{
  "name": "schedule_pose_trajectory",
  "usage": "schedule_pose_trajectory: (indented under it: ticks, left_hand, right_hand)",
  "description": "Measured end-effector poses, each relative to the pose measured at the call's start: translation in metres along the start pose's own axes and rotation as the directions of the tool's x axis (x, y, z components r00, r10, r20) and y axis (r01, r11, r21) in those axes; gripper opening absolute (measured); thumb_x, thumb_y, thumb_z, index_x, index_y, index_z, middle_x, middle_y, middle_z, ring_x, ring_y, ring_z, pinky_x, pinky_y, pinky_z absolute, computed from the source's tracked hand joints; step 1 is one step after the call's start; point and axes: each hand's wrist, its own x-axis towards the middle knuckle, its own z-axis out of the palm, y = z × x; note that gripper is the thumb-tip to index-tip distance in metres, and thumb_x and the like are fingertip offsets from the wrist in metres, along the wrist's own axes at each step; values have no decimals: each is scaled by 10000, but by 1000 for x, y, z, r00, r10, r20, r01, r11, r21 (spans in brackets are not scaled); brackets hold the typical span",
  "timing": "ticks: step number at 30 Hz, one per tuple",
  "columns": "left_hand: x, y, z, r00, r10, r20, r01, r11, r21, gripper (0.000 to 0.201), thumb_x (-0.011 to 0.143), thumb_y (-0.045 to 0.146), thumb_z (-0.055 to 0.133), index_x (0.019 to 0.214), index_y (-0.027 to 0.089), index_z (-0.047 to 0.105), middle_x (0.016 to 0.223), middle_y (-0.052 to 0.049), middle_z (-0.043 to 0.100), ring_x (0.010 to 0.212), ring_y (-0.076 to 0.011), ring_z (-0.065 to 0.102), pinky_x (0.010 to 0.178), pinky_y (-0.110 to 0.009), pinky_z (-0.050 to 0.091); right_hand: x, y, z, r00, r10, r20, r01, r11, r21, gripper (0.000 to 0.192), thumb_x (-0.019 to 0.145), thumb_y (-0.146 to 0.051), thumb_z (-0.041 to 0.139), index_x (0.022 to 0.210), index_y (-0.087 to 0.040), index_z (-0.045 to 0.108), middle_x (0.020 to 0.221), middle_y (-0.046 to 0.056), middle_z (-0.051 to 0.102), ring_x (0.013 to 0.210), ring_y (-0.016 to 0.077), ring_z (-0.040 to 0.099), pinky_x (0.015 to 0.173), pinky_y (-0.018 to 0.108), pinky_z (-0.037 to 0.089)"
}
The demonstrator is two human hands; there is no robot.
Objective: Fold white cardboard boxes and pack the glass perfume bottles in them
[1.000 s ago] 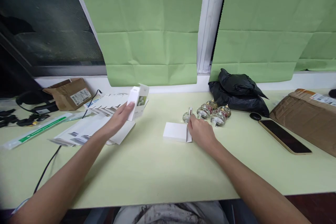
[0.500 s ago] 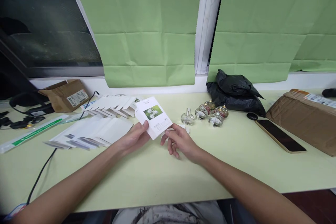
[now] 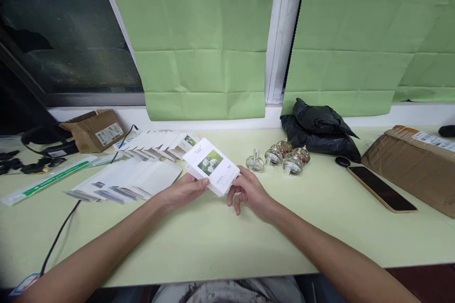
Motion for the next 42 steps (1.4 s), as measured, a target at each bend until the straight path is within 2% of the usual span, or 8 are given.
schedule_pose_trajectory:
  ticks: [6,12,18,25,32,37,42]
  left_hand:
    - [0,-3,1,999,-7,-48,3,995,-97,561,935,362,764,1451,218,597,1508,-176,593,1440,-360,509,1188,-519,394]
    - [-1,-3,-1,999,-5,-49,1,998,-68,530,954,335,745,1449,214,599,1524,-179,578,1426,-357,524,1162,-511,426]
    - [0,-2,-5,999,-9,-38,4,994,-111,568,956,347,742,1484,232,564,1551,-171,551,1444,-350,508,1180,-508,411]
    - [0,-4,-2,998,-22,-61,11,985,-174,552,1000,381,676,1512,232,531,1551,-162,554,1458,-329,497,1191,-498,409]
    - [2,-8,-4,995,-57,-83,39,978,-207,513,1020,433,630,1473,199,571,1547,-165,560,1457,-326,503,1200,-491,406]
    - [1,-8,-2,992,-60,-109,39,982,-186,514,1018,447,632,1470,210,571,1560,-167,544,1450,-330,509,1177,-496,433]
    - [0,-4,2,995,-17,-99,10,998,-66,553,957,407,734,1450,201,591,1514,-195,583,1393,-367,559,1133,-536,469]
  right_hand:
    - [1,2,-1,999,30,13,-30,999,35,370,842,-239,601,1207,-235,542,847,7,684,539,162,643,317,227,503]
    - [0,-3,3,999,23,-36,-24,1000,-4,294,914,-327,627,1189,-248,561,905,7,688,550,138,624,324,216,497]
    - [-1,-5,2,999,39,9,-40,998,40,310,865,-248,645,1169,-227,585,889,9,681,588,139,623,348,208,506]
    - [2,-2,-1,1000,2,28,-4,998,62,279,891,-275,638,1160,-218,593,885,20,677,578,141,615,354,216,506]
    - [3,-2,-5,999,4,51,-10,993,116,254,897,-243,633,1146,-199,623,910,35,684,625,143,616,371,216,525]
    - [3,-1,-5,998,16,55,-23,991,130,238,908,-242,622,1143,-204,622,914,36,687,626,143,620,360,209,518]
    - [1,-2,-2,1000,30,-2,-30,998,52,297,937,-337,656,1210,-231,607,964,33,679,613,139,622,336,213,511]
